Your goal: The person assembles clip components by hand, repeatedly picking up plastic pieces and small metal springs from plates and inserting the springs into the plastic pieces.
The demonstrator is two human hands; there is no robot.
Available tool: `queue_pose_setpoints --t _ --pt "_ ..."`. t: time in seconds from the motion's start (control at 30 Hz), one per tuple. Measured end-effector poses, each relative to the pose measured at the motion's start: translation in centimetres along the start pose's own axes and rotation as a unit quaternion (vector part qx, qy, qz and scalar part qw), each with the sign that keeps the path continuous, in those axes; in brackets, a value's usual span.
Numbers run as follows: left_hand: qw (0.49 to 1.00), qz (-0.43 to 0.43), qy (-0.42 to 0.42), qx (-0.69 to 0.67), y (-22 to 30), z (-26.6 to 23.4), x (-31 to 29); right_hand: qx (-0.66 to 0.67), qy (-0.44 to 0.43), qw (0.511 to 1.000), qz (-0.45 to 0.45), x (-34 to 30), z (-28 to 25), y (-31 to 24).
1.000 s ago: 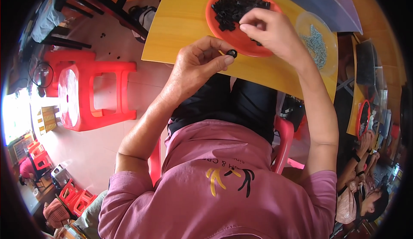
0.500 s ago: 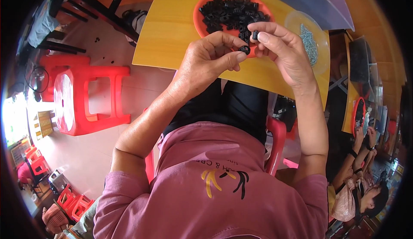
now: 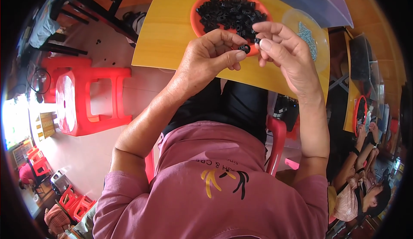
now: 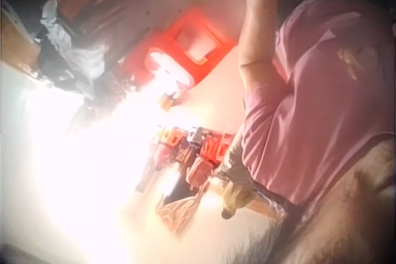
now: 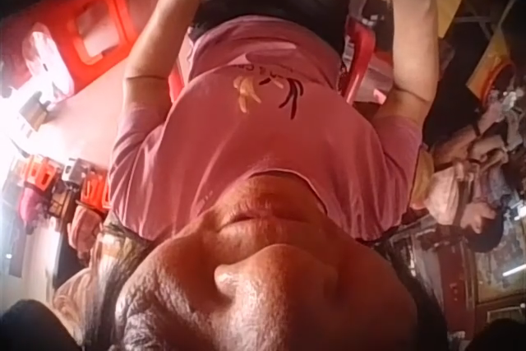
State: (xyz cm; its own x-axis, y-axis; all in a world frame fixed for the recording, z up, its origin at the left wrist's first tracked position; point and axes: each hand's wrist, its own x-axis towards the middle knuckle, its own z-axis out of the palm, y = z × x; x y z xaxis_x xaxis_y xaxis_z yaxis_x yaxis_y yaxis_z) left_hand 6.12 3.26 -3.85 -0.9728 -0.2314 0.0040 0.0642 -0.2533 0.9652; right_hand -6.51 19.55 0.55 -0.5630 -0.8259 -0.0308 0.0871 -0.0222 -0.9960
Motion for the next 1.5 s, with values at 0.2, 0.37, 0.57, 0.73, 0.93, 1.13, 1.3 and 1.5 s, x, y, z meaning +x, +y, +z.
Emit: queue_pose_setpoints --t 0.2,0.37,0.57,0.73,0.93,1.13,1.3,1.5 --pt "1.000 -0.002 -0.003 -0.005 -0.2 -0.4 0.0 -0.046 -0.013 0.999 0.018 0.0 -0.4 -0.4" --pt "1.000 -0.005 -0.008 -0.008 -0.1 -0.5 0.0 -0.081 -0.015 0.996 0.022 0.1 0.1 -0.5" --pt "1.000 -0.011 -0.005 -0.003 -0.2 -0.4 0.0 -0.130 -0.007 0.991 0.006 0.0 0.5 -0.5" --pt "1.000 -0.005 -0.011 0.008 -0.4 -0.4 0.1 -0.280 0.033 0.952 -0.116 -0.2 1.2 0.2" --pt "1.000 0.011 0.004 0.029 -0.6 -0.2 0.4 -0.468 0.042 0.845 -0.255 -0.3 2.6 -0.3" --pt "0.993 0.046 0.025 0.105 -0.3 -0.4 0.9 -0.506 0.070 0.801 -0.311 0.2 3.5 0.1" --pt "0.999 0.006 -0.019 0.048 -0.2 -1.9 0.9 -0.328 0.021 0.933 -0.146 0.8 2.1 0.3" --pt "0.996 0.054 -0.032 0.058 -0.1 -2.5 1.5 -0.115 0.012 0.991 0.061 0.7 0.3 -0.3"
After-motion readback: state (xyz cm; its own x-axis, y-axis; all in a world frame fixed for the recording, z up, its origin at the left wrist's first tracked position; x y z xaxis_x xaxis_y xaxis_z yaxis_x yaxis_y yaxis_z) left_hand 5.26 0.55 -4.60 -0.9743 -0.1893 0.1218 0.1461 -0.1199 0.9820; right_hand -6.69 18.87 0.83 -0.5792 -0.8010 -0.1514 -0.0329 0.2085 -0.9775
